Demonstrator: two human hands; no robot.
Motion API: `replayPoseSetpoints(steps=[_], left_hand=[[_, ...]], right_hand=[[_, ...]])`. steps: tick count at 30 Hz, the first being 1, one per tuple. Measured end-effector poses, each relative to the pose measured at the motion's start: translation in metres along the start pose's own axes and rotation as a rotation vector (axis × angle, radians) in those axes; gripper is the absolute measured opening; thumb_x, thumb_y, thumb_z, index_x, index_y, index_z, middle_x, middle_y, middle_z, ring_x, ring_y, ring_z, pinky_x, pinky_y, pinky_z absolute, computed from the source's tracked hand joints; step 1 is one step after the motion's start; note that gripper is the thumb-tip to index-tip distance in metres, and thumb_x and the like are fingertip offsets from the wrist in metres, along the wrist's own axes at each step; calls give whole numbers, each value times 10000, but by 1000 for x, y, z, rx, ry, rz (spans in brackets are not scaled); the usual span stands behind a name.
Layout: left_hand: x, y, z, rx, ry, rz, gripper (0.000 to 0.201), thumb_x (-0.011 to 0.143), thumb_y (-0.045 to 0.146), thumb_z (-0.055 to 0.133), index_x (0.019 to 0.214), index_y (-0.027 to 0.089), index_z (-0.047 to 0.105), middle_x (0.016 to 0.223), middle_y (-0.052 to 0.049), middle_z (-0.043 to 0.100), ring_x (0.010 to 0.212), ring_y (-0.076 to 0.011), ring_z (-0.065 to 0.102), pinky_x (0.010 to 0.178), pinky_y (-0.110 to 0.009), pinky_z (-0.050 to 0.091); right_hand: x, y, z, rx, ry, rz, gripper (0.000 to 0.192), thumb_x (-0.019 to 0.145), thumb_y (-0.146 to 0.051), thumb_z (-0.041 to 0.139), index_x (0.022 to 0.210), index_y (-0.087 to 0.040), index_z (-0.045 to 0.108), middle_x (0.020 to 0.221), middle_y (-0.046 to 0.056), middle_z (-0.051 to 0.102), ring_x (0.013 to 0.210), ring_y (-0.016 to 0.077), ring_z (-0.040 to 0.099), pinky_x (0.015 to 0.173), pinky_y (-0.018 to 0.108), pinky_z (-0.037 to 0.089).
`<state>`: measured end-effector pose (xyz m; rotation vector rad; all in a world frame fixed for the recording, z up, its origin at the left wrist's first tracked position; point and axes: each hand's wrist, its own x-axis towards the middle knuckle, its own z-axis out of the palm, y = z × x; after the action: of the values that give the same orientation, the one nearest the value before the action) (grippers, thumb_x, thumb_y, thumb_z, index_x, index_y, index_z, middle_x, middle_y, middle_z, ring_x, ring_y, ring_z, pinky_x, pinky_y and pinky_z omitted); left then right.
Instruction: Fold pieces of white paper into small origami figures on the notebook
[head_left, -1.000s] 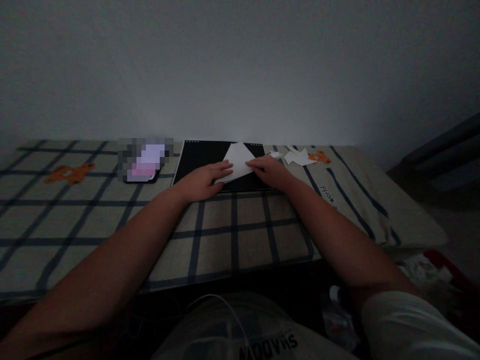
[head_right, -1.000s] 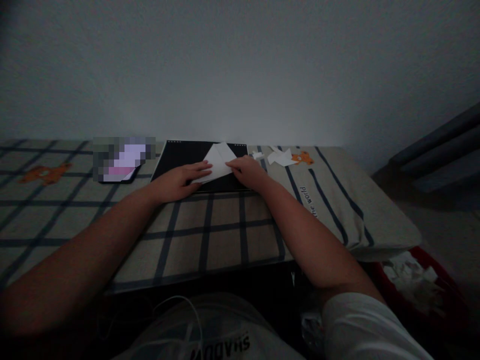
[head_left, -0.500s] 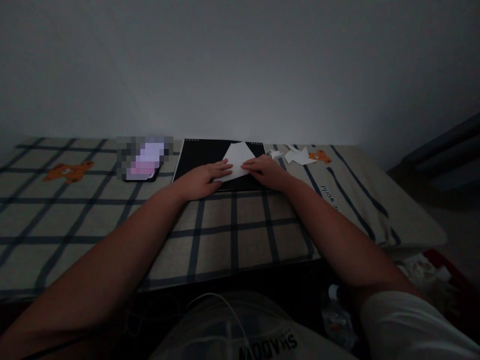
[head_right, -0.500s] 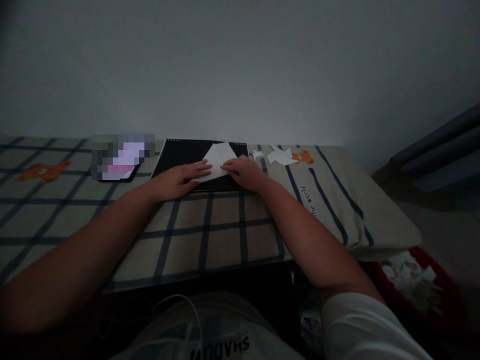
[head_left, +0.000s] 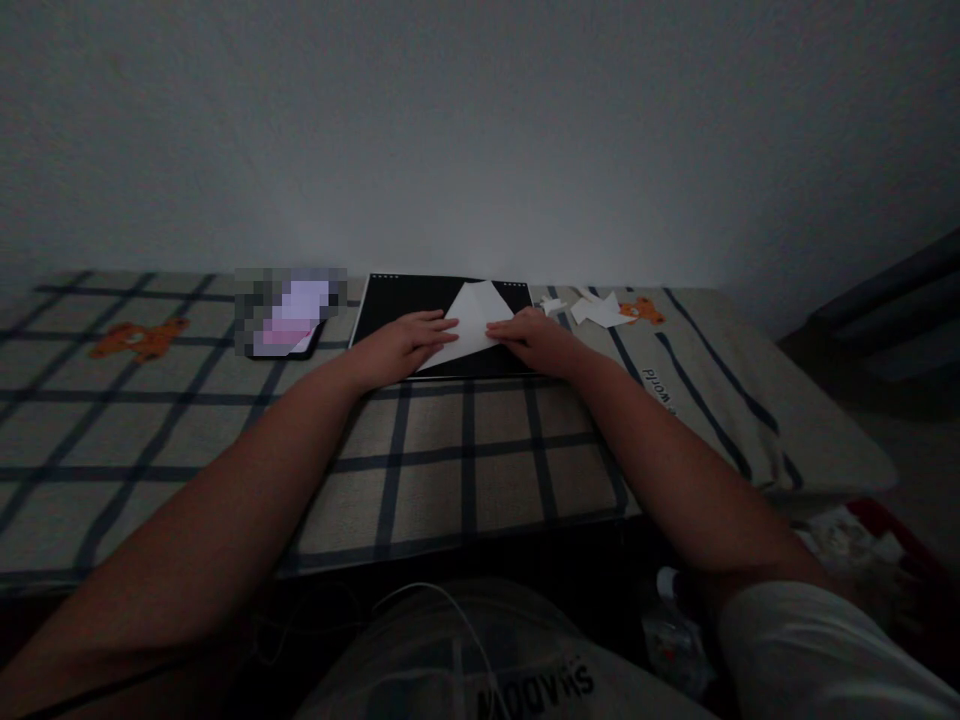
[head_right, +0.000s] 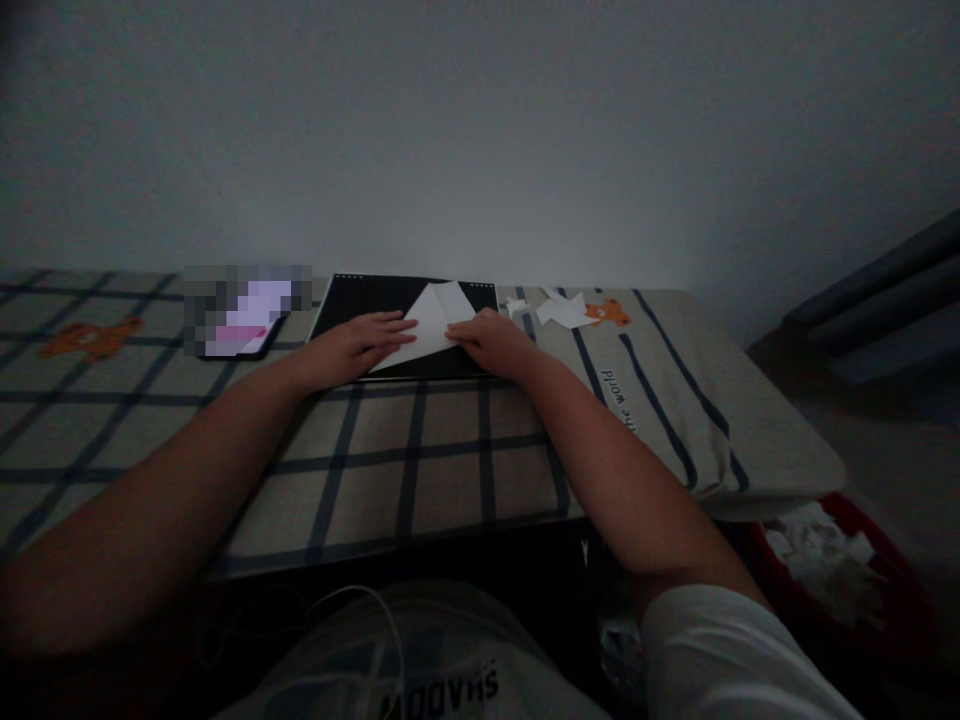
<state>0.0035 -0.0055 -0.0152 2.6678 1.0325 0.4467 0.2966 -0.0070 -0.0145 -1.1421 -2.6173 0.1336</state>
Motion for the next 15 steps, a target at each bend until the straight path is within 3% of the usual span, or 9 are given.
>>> replayPoseSetpoints(steps=[15], left_hand=[[-2, -8, 0, 39, 94, -11, 424, 1033, 366, 453, 1338, 232, 715, 1519, -83, 607, 1446, -270, 509, 1226, -547, 370]], right_hand=[[0, 6, 2, -34, 7, -28, 415, 1027, -222, 436, 1319, -251, 729, 1299, 42, 757, 1075, 247, 641, 965, 409, 463]])
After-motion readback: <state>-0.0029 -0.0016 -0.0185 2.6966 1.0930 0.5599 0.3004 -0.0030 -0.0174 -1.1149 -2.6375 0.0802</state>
